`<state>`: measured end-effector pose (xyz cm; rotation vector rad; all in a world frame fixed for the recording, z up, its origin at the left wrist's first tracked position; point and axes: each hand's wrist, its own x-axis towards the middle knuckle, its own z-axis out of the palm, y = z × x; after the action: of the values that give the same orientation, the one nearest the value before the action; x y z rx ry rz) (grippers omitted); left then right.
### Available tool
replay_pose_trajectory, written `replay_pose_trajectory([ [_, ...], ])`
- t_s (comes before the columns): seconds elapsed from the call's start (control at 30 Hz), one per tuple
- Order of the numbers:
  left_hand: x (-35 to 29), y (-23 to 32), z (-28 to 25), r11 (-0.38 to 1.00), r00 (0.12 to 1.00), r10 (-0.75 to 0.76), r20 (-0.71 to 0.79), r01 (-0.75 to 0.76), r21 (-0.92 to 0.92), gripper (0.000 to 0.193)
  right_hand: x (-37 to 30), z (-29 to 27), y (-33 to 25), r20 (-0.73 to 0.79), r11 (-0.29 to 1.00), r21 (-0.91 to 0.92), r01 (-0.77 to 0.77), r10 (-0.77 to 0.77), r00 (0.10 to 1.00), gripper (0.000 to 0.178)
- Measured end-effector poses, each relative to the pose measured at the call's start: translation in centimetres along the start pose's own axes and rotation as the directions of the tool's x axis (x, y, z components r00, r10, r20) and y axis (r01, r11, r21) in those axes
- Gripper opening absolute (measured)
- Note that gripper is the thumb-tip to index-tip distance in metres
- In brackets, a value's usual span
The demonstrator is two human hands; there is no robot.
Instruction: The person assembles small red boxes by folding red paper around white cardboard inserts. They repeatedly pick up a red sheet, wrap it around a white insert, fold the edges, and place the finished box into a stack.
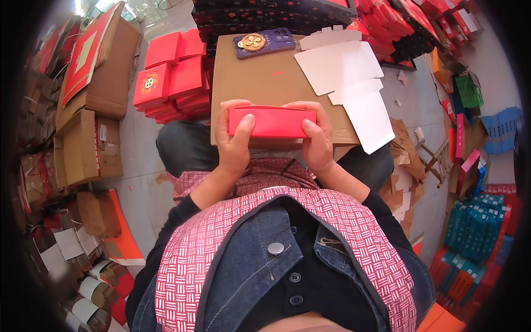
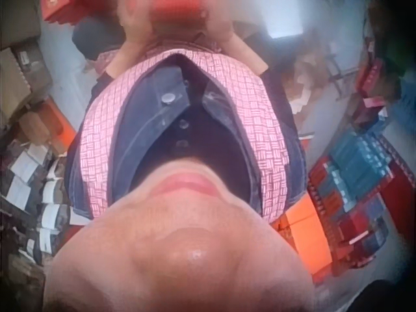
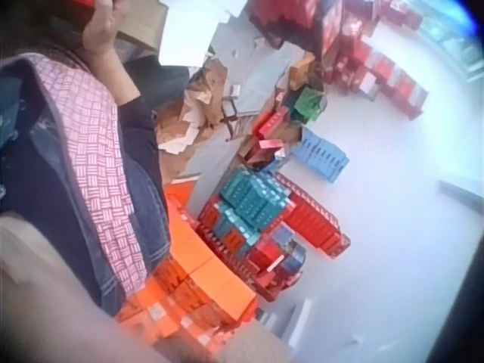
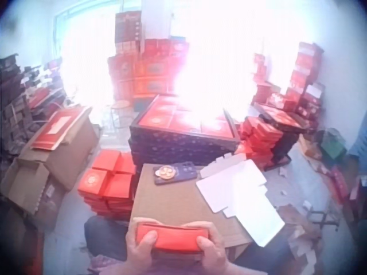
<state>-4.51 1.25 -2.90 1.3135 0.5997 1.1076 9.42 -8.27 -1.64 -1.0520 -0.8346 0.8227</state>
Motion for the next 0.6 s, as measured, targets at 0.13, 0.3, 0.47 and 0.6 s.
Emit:
replay_pose_trajectory([
  [0.13, 0.1, -0.4, 0.0, 0.999, 1.000, 0.019, 0.013, -0.019, -0.050, 0.025, -0.1, 0.8, 0.4, -0.108, 0.997, -0.055, 0.060, -0.066, 0.992, 0.030],
  [0.3, 0.7, -2.3, -1.7, 0.988, 0.974, 0.149, 0.171, -0.140, -0.060, 0.046, -0.3, 0.4, 1.8, -0.118, 0.975, -0.166, 0.148, -0.168, 0.979, 0.031],
  [0.47, 1.3, -3.4, -2.3, 0.916, 0.947, 0.303, 0.107, -0.320, 0.243, 0.072, 0.7, 0.1, 2.8, -0.088, 0.886, -0.393, 0.245, -0.302, 0.949, 0.046],
  [0.6, 0.5, -5.7, -2.3, 0.915, 0.959, 0.281, 0.029, -0.277, 0.292, 0.070, 1.1, -0.6, 4.7, 0.026, 0.752, -0.477, 0.456, -0.506, 0.862, 0.058],
])
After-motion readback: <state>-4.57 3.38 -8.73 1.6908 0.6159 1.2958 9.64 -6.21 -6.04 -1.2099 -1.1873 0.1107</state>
